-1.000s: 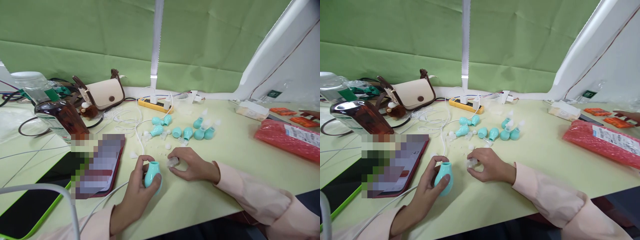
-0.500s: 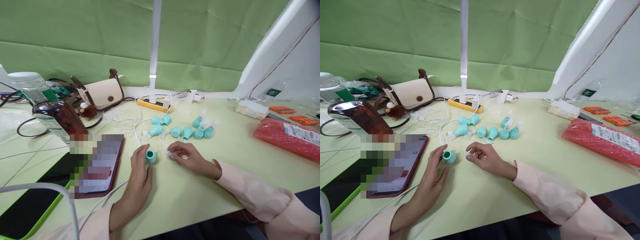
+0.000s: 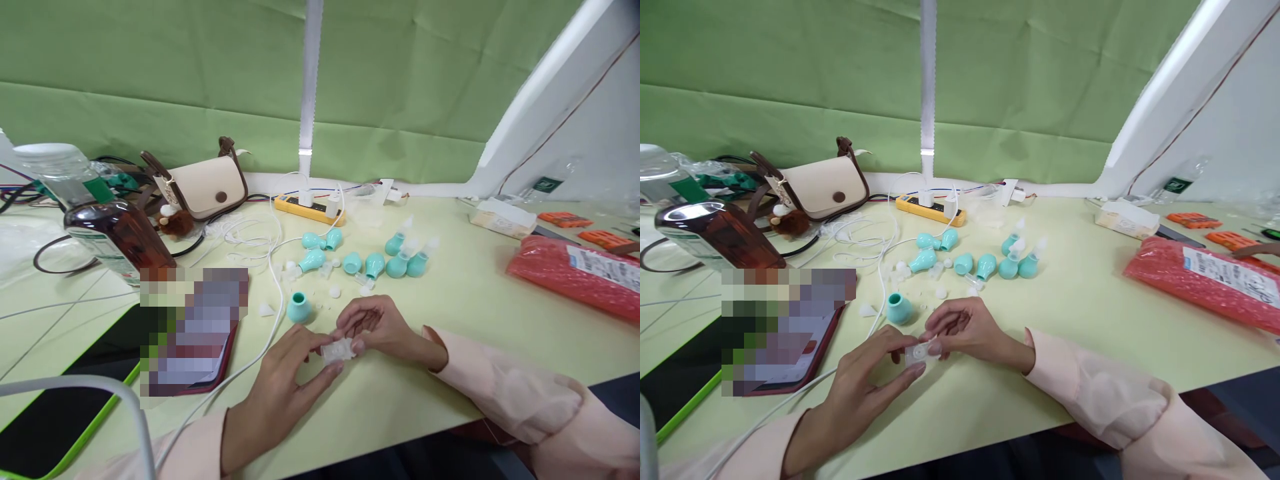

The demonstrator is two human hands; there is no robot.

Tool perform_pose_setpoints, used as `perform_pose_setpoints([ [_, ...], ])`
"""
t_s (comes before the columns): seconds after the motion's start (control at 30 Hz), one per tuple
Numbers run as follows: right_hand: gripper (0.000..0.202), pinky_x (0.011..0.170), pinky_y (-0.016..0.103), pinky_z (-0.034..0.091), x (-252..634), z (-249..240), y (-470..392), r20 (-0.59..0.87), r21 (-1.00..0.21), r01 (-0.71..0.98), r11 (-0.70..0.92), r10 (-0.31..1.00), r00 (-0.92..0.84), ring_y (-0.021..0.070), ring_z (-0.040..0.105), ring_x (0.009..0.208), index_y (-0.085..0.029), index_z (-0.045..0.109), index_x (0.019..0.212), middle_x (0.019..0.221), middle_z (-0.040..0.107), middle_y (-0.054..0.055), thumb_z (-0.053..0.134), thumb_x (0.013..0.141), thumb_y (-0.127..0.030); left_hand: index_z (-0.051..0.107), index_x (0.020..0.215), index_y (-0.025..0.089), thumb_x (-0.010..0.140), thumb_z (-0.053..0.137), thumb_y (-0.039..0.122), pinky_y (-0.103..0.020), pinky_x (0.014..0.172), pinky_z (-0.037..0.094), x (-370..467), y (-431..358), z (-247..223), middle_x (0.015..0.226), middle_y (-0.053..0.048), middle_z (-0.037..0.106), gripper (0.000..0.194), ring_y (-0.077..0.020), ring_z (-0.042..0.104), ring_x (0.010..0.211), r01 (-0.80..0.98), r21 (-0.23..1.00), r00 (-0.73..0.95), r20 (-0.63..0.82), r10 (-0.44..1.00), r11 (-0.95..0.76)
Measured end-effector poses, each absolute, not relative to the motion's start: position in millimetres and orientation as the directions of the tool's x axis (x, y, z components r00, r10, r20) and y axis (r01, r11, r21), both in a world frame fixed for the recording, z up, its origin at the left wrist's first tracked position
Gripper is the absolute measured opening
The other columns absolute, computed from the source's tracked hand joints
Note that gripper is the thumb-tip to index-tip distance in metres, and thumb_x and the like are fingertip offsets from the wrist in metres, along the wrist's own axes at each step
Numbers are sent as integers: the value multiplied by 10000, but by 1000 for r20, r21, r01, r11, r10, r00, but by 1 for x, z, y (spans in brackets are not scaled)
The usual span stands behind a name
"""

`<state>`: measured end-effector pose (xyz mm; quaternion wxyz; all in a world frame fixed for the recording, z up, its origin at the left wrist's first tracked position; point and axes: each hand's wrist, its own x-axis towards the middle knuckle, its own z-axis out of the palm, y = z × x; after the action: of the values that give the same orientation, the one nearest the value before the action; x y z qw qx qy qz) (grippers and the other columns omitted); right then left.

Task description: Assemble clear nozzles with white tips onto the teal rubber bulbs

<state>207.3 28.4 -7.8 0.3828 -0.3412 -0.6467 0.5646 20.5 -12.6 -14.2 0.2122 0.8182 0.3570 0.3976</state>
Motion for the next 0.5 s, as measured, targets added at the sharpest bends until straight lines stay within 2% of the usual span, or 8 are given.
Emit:
perform_pose_setpoints([
  [0.07,211,480,225,447,211,-8,39,285,-908,192,373,884,-371,105,559,511,-141,622,754,620,635,34,684,612,-283,517,824,168,726,567,192,-247,590,473,22,-14,-15,709,-18,587,113,-139,562,632,443,689,378,437,816,-574],
  [0.13,168,491,229,409,214,-9,49,434,-696,450,559,828,-357,93,511,498,-142,642,772,569,590,18,635,671,-276,494,789,181,701,558,158,-247,633,487,23,-15,-15,761,-24,622,111,-147,597,687,429,736,354,396,847,-524],
  [0.17,163,493,231,389,214,-11,52,459,-569,560,603,797,-392,92,495,502,-145,650,788,567,572,15,613,694,-273,480,775,189,691,549,138,-248,665,490,23,-15,-16,801,-27,637,120,-153,609,736,414,754,353,383,854,-510],
  [0.23,189,504,235,363,213,-15,56,413,-347,693,631,767,-491,107,504,552,-159,653,852,627,569,26,574,731,-281,447,740,198,676,534,110,-244,699,491,24,-15,-16,873,-36,652,139,-162,614,815,386,788,350,355,867,-479],
  [0.3,208,504,233,343,211,-19,56,330,-224,750,622,772,-542,122,524,609,-184,644,911,705,579,40,528,771,-286,434,715,196,664,529,101,-237,694,497,25,-14,-15,903,-49,654,145,-165,616,832,367,826,350,303,886,-428],
  [0.37,207,496,231,329,208,-20,56,293,-197,759,621,776,-559,121,525,617,-196,649,907,733,587,44,488,801,-273,458,726,190,671,531,116,-235,679,504,26,-12,-14,872,-48,654,118,-164,617,814,341,869,339,241,910,-357],
  [0.4,206,498,231,330,207,-20,55,301,-226,746,627,773,-559,118,522,610,-192,656,888,727,589,44,480,807,-262,472,734,187,682,534,131,-237,676,506,26,-11,-14,842,-42,651,98,-162,617,795,321,893,328,208,921,-316],
  [0.5,190,529,231,374,206,-12,49,350,-489,599,634,772,-531,106,512,598,-168,660,857,705,596,39,500,796,-249,498,763,182,717,548,192,-248,677,501,27,-8,-15,788,-25,636,69,-151,614,736,233,954,301,113,947,-188],
])
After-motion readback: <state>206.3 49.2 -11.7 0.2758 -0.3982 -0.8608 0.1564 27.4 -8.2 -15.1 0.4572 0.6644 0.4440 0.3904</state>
